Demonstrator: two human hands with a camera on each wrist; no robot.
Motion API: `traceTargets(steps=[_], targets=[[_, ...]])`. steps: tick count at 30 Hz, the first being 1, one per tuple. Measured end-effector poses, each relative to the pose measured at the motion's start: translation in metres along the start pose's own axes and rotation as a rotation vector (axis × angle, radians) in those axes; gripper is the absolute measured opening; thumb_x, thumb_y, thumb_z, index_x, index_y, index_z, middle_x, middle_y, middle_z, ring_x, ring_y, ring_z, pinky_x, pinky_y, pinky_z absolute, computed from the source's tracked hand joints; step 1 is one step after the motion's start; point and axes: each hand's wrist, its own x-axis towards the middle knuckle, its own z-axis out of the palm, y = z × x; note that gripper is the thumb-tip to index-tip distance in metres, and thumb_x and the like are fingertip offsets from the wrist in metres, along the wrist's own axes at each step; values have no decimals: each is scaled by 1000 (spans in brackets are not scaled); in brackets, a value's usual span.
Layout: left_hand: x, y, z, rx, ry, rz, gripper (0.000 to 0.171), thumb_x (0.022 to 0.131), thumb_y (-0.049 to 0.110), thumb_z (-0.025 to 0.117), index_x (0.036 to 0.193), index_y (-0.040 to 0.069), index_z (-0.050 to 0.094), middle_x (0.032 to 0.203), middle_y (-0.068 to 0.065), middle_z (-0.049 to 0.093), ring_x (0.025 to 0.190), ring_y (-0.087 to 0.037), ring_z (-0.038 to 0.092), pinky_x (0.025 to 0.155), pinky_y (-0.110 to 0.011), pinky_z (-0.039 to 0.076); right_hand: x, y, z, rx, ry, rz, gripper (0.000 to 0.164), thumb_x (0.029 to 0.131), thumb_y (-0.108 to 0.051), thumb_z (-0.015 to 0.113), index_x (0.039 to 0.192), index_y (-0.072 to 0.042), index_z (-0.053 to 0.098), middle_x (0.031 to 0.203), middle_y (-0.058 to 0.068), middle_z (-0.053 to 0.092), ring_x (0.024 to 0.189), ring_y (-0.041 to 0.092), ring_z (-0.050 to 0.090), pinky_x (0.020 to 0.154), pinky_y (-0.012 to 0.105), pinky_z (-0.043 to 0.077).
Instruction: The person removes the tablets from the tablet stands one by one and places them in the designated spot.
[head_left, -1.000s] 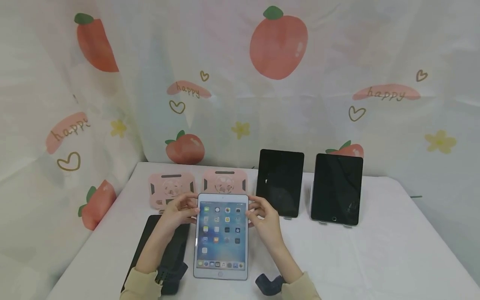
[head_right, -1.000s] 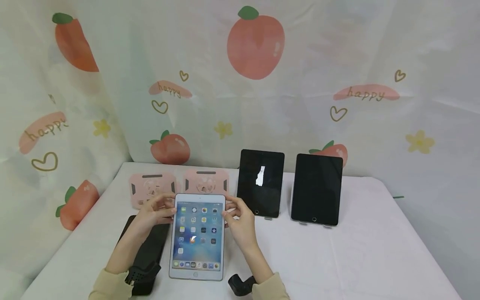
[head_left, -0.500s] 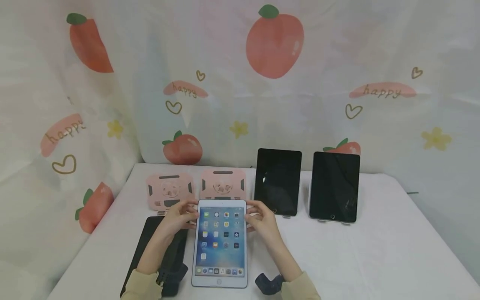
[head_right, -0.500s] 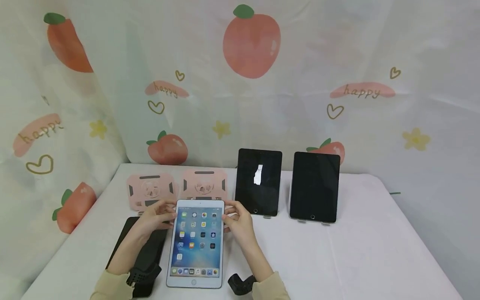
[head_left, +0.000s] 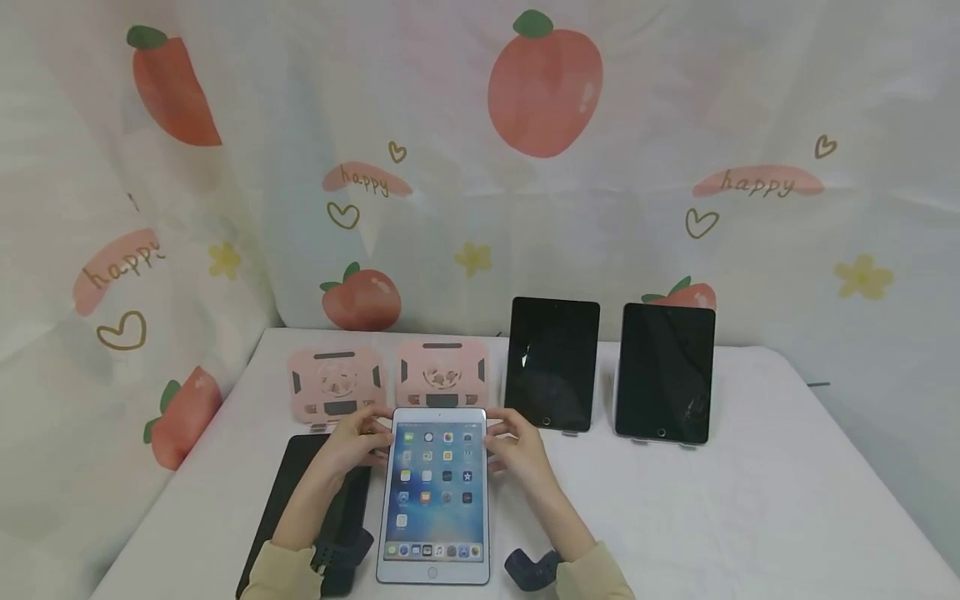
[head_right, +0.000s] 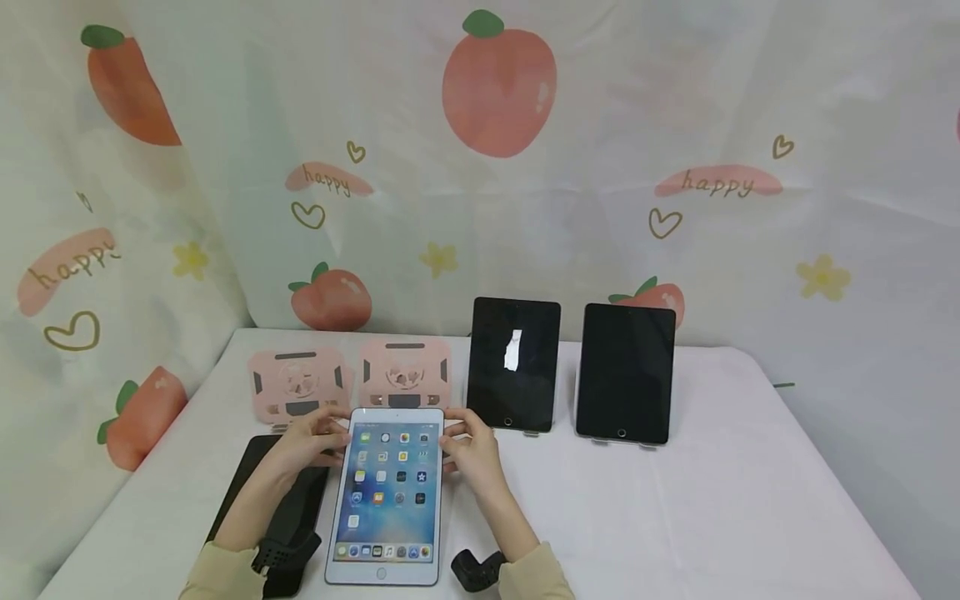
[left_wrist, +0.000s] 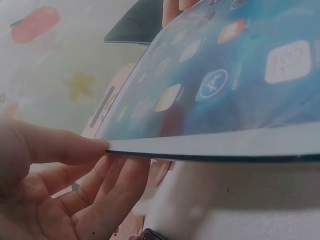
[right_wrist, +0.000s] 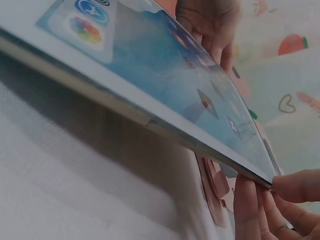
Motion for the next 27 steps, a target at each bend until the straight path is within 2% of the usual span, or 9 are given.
traceTargets(steps=[6, 16, 27], targets=[[1, -3, 1, 28, -6, 17, 32, 87, -1, 62, 118, 1, 58, 84, -9, 59, 70, -17, 59, 62, -28, 57, 1, 4, 1, -47, 7, 14, 38, 84, -2, 60, 122, -1, 58, 93, 15, 62, 70, 14, 63, 60, 32, 58], [3, -8, 6, 97, -2, -9, 38, 86, 0, 62, 123, -1, 55, 92, -15, 62, 75, -19, 62, 65, -33, 59, 1, 9, 3, -134, 2, 19, 37, 85, -7, 59, 121, 1, 60, 94, 15, 63, 75, 15, 60, 63, 28, 57], [3, -11, 10, 152, -36, -69, 36, 90, 10, 53, 122, -5, 55, 92, -16, 63, 75, -17, 62, 64, -30, 56, -2, 8, 6, -92, -77, 104, 44, 89, -10, 55, 129, 8, 53, 101, 21, 64, 74, 13, 65, 70, 33, 59]])
